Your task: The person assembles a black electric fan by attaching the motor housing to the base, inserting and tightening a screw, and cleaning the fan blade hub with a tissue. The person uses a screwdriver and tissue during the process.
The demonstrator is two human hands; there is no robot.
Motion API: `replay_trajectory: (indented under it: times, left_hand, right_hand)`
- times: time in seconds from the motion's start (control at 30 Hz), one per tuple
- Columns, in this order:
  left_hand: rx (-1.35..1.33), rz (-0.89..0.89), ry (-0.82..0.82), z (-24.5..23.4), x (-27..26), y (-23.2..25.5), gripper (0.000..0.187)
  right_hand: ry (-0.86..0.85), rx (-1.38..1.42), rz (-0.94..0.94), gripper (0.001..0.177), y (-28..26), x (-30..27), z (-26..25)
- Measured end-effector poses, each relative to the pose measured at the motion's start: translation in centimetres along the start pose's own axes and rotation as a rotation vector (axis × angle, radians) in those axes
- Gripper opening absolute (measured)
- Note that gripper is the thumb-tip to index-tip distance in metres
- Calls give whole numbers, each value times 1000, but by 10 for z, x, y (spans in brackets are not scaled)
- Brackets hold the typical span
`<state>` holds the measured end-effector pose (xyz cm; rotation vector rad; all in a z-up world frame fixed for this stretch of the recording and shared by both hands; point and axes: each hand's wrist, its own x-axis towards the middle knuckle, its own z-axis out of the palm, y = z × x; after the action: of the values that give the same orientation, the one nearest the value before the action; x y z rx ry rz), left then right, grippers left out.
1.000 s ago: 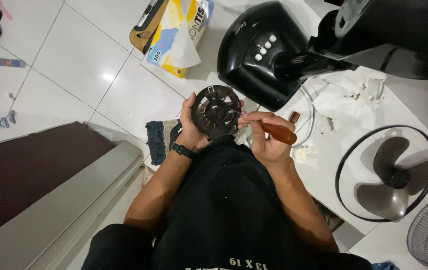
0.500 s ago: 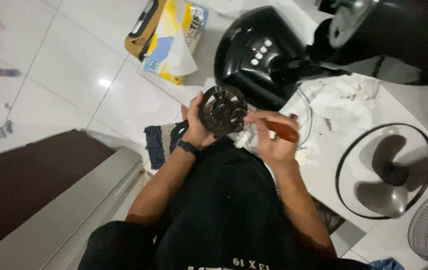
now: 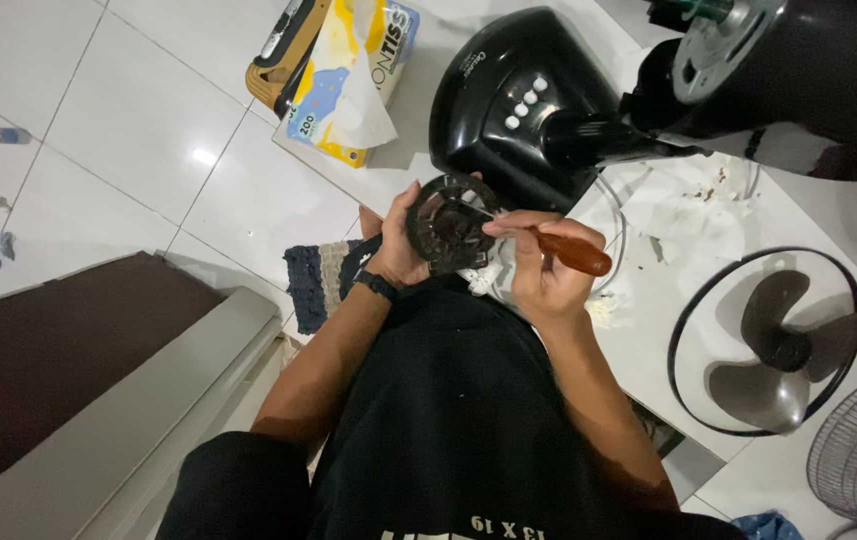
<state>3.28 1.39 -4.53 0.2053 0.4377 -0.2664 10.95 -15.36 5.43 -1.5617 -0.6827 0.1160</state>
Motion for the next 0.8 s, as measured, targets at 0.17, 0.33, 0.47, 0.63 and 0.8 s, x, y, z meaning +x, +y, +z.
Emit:
replay_trajectory:
  times: [0.17,0.33,0.47,0.63,0.8]
  left_hand:
    - [-4,24,-108,9,-2,0,82]
    - [37,74,-88,6,-5,-1,80]
    - [-15,74,-99,8,-2,-4,79]
    - [13,67,-84,16,-4,-5,79]
    - [9,47,-93,20,-3,-1,78]
  right_hand:
    - [-32,9,-1,24,1,3,1]
    - [-71,-68,57,22,-3,6,-1]
    - [-43,-21,11,24,-6,7,-1]
    - [-70,-57,-9,27,-4,9,-2]
    - [-44,-51,-3,29,-7,5,-2]
